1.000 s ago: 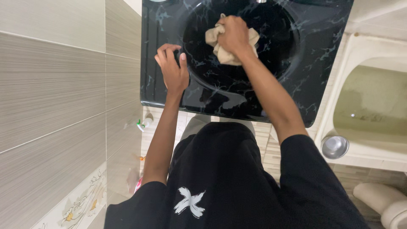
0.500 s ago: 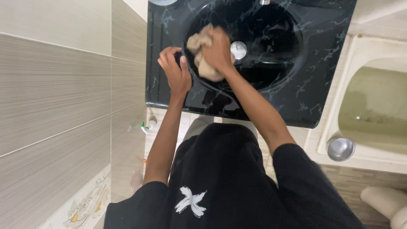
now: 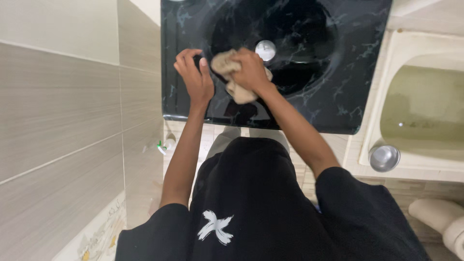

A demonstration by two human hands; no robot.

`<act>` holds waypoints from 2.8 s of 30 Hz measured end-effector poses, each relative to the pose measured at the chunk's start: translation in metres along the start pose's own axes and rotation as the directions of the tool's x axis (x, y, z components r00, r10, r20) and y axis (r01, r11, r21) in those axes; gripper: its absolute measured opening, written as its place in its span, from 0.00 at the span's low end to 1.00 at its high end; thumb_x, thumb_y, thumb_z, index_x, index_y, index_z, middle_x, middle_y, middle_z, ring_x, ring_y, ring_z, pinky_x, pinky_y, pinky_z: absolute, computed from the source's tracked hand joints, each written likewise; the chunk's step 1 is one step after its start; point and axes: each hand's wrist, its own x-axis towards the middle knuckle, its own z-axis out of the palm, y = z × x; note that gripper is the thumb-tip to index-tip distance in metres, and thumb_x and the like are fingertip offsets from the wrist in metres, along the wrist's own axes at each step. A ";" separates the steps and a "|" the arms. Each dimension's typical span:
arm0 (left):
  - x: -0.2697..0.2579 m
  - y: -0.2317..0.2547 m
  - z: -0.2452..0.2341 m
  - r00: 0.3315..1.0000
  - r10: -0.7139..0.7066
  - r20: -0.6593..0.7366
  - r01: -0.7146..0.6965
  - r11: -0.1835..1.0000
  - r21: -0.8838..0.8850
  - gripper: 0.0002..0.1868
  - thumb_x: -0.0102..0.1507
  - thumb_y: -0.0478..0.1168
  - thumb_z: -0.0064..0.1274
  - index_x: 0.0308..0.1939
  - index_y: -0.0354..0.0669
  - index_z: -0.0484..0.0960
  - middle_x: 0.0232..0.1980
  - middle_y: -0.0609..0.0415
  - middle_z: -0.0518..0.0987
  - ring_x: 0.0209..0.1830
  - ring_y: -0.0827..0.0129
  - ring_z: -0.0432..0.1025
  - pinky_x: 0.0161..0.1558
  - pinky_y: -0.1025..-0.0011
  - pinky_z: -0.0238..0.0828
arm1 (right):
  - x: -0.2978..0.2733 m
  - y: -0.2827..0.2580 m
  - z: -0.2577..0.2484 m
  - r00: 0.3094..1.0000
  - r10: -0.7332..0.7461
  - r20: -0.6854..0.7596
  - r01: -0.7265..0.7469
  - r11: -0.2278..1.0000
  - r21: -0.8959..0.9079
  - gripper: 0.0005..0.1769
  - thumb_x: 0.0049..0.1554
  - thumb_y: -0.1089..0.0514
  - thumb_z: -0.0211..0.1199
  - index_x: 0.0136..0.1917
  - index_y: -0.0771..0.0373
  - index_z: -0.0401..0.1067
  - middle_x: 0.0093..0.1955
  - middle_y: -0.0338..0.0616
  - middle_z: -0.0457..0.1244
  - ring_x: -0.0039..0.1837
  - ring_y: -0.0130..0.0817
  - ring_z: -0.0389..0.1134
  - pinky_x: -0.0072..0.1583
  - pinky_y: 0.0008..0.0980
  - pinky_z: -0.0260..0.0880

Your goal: The person wipes the black countertop and the inside of the sink bowl with a cloth, then washes their hands under the faucet and continues wiping the countertop surfaces by hand.

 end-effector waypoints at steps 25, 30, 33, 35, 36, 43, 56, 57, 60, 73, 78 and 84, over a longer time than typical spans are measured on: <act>0.007 0.027 0.001 0.947 0.037 0.320 -0.137 0.945 0.295 0.23 0.74 0.56 0.46 0.61 0.43 0.78 0.63 0.48 0.70 0.64 0.55 0.62 0.66 0.54 0.48 | -0.044 0.097 -0.149 0.962 -0.203 0.181 0.272 0.698 -0.662 0.27 0.38 0.60 0.76 0.54 0.51 0.81 0.68 0.42 0.66 0.51 0.43 0.64 0.54 0.42 0.63; 0.005 0.028 0.001 0.962 0.026 0.272 -0.106 0.954 0.282 0.22 0.75 0.56 0.45 0.61 0.43 0.78 0.63 0.48 0.70 0.65 0.55 0.62 0.67 0.55 0.48 | -0.048 0.095 -0.168 0.984 -0.178 -0.001 0.149 0.827 -0.542 0.30 0.41 0.61 0.77 0.59 0.52 0.80 0.68 0.45 0.65 0.58 0.46 0.66 0.60 0.46 0.65; 0.006 0.031 0.001 0.972 0.012 0.236 -0.079 0.958 0.274 0.22 0.74 0.55 0.45 0.61 0.43 0.77 0.64 0.48 0.70 0.66 0.54 0.61 0.67 0.55 0.47 | -0.054 0.090 -0.188 0.978 -0.044 -0.203 0.008 0.985 -0.175 0.28 0.47 0.66 0.75 0.62 0.56 0.78 0.66 0.47 0.65 0.65 0.46 0.69 0.64 0.45 0.71; 0.005 0.034 0.003 0.974 0.002 0.226 -0.062 0.965 0.256 0.22 0.74 0.55 0.47 0.61 0.43 0.77 0.64 0.48 0.71 0.65 0.54 0.61 0.67 0.55 0.47 | -0.063 0.086 -0.198 0.953 0.171 -0.250 -0.094 0.951 0.293 0.26 0.51 0.68 0.72 0.63 0.58 0.75 0.63 0.46 0.66 0.64 0.41 0.70 0.64 0.40 0.74; 0.004 0.036 0.003 0.975 -0.003 0.221 -0.053 0.967 0.248 0.22 0.74 0.55 0.47 0.61 0.42 0.76 0.64 0.48 0.71 0.65 0.54 0.61 0.67 0.55 0.47 | -0.067 0.086 -0.199 0.934 0.298 -0.198 -0.139 0.812 0.567 0.25 0.52 0.68 0.71 0.63 0.60 0.74 0.61 0.45 0.66 0.62 0.38 0.70 0.62 0.37 0.74; -0.004 0.060 0.012 0.988 -0.069 0.136 0.054 0.992 0.117 0.19 0.72 0.48 0.50 0.62 0.42 0.75 0.62 0.48 0.72 0.60 0.58 0.66 0.63 0.57 0.54 | -0.085 0.145 -0.145 0.840 0.513 0.176 -0.192 -0.021 0.981 0.15 0.62 0.62 0.62 0.61 0.69 0.69 0.51 0.47 0.67 0.52 0.37 0.71 0.55 0.36 0.75; -0.046 0.129 0.058 0.757 -0.410 0.509 0.638 0.630 -0.442 0.35 0.65 0.56 0.56 0.66 0.35 0.64 0.63 0.43 0.71 0.65 0.59 0.67 0.65 0.65 0.65 | -0.054 0.029 -0.127 0.949 0.130 0.287 -0.313 0.282 0.907 0.34 0.60 0.57 0.53 0.78 0.67 0.59 0.81 0.50 0.53 0.80 0.37 0.55 0.78 0.37 0.54; -0.047 0.130 0.052 0.731 -0.449 0.514 0.671 0.609 -0.423 0.38 0.61 0.55 0.60 0.65 0.35 0.64 0.62 0.42 0.72 0.64 0.58 0.70 0.63 0.64 0.68 | -0.052 0.026 -0.129 0.950 0.133 0.282 -0.311 0.360 0.880 0.36 0.58 0.61 0.56 0.79 0.66 0.57 0.81 0.50 0.51 0.80 0.37 0.54 0.77 0.38 0.53; -0.055 0.130 0.043 0.752 -0.471 0.462 0.652 0.639 -0.409 0.39 0.57 0.48 0.67 0.65 0.34 0.67 0.62 0.38 0.73 0.62 0.56 0.71 0.60 0.63 0.72 | -0.058 0.020 -0.135 0.905 0.241 0.351 -0.420 0.363 0.832 0.47 0.54 0.63 0.66 0.79 0.56 0.45 0.72 0.49 0.53 0.72 0.42 0.58 0.72 0.42 0.61; -0.076 0.160 -0.011 0.831 -0.493 0.258 0.520 0.523 -0.676 0.37 0.58 0.42 0.65 0.69 0.44 0.66 0.62 0.39 0.74 0.60 0.56 0.74 0.56 0.61 0.79 | -0.046 0.013 -0.119 0.856 0.070 0.512 -0.499 0.372 0.783 0.33 0.58 0.64 0.63 0.75 0.64 0.59 0.66 0.46 0.64 0.68 0.36 0.66 0.67 0.38 0.68; -0.068 0.190 -0.081 0.883 -0.466 0.053 0.433 0.767 -0.474 0.41 0.57 0.46 0.69 0.68 0.41 0.64 0.59 0.41 0.78 0.58 0.57 0.76 0.55 0.62 0.79 | -0.012 -0.063 -0.113 0.888 -0.201 0.412 -0.288 0.455 0.843 0.34 0.59 0.69 0.63 0.76 0.66 0.57 0.69 0.45 0.62 0.69 0.33 0.64 0.70 0.36 0.65; -0.059 0.236 -0.187 0.945 -0.095 -0.313 0.055 0.989 -0.134 0.43 0.59 0.45 0.72 0.69 0.36 0.62 0.61 0.40 0.75 0.60 0.57 0.76 0.57 0.63 0.80 | 0.029 -0.190 -0.101 0.788 -0.452 0.418 -0.194 0.462 0.865 0.31 0.63 0.67 0.58 0.78 0.66 0.58 0.71 0.45 0.62 0.72 0.33 0.62 0.73 0.35 0.63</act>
